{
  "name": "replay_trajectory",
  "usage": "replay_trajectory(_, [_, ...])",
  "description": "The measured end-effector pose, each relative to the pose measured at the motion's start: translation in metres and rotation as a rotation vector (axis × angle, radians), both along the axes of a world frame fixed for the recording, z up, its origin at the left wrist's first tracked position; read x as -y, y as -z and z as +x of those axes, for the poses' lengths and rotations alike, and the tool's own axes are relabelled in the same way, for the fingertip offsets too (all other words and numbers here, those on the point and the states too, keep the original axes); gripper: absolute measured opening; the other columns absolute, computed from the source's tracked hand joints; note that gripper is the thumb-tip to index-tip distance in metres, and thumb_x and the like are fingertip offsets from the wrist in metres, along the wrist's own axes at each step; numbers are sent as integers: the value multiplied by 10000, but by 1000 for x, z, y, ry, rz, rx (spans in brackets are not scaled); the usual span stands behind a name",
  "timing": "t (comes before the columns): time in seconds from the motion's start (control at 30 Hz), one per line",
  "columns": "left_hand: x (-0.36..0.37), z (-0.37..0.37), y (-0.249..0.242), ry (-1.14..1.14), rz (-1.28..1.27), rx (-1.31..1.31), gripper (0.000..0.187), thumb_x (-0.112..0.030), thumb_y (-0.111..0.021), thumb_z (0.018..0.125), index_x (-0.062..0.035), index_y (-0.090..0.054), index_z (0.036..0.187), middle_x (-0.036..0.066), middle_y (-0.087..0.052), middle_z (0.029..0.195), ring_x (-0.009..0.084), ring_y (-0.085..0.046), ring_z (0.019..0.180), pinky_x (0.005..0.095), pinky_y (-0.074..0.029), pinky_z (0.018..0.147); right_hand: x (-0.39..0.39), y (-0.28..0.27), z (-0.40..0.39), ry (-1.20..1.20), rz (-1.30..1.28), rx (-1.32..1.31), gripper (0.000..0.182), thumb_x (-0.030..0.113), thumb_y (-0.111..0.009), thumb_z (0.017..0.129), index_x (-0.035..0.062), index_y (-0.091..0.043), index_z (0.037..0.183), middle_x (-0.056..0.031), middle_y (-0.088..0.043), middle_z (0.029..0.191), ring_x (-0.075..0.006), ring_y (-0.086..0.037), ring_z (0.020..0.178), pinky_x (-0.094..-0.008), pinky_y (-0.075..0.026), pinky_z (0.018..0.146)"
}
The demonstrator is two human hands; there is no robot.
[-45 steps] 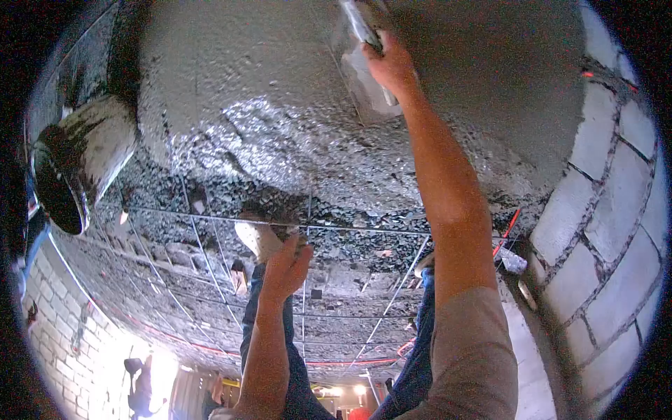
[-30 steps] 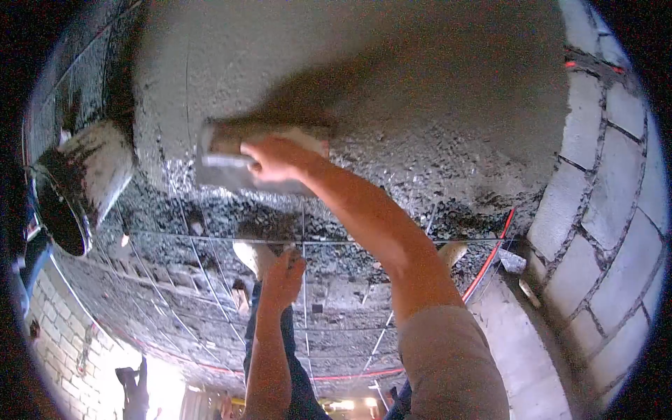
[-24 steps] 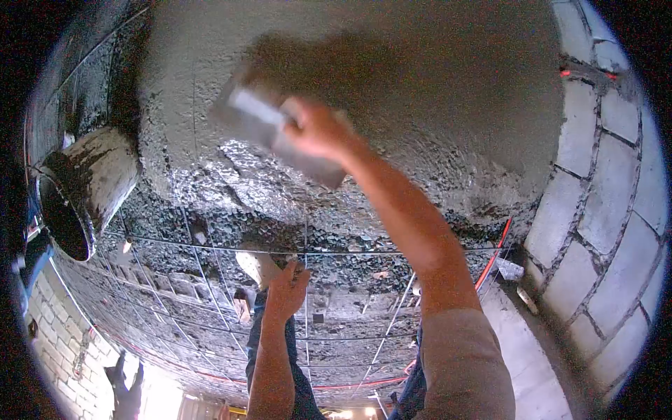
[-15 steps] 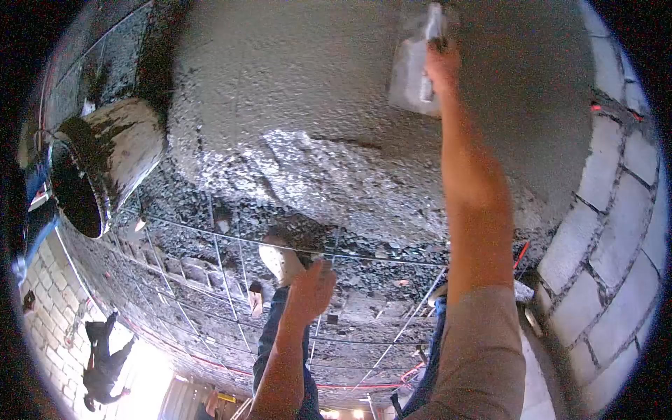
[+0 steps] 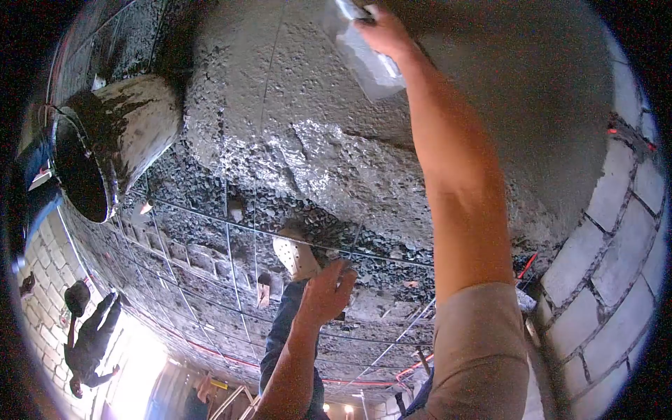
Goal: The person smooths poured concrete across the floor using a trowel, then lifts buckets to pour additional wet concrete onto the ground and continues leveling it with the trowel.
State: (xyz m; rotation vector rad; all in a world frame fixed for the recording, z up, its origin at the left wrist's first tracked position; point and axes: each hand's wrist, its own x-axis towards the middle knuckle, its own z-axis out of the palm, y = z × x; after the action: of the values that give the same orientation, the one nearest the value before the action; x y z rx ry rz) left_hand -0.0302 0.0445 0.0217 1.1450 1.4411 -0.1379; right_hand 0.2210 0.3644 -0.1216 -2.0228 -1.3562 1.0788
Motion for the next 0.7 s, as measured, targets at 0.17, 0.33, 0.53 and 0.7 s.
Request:
replay_trajectory(0.17, [-7,0,-1,20,-30,-11,322,-271,-506,842,-14,-531,1034,235,-588,935,396,-569,865,426,-455,732,7,29,-38,-371,146,-91,393,316,-594,807,128,-500,1139,-63,-615,795,-141,-551,595,-307,-450,542])
replay_trajectory(0.33, [-10,3,-1,72,25,-69,315,-277,-516,840,-18,-540,1018,214,-598,926,357,-600,807,422,-469,680,91,-22,-82,-778,-122,-136,343,239,-571,799,130,-515,1119,-101,-634,891,-208,-606,731,-359,-479,640])
replay_trajectory(0.53, [0,13,3,20,25,2,349,-258,-517,856,-24,-511,1115,193,-609,934,319,-618,814,385,-474,716,177,-32,-61,-878,2,-87,359,219,-570,765,104,-510,1100,-136,-613,877,-296,-594,802,-418,-466,697])
replay_trajectory(0.7, [18,14,21,176,-31,-52,350,-273,-514,858,-20,-528,1099,154,-624,896,252,-596,823,346,-442,707,172,-24,-3,-194,8,52,339,186,-541,762,53,-438,1055,-213,-590,841,-354,-585,779,-469,-456,652])
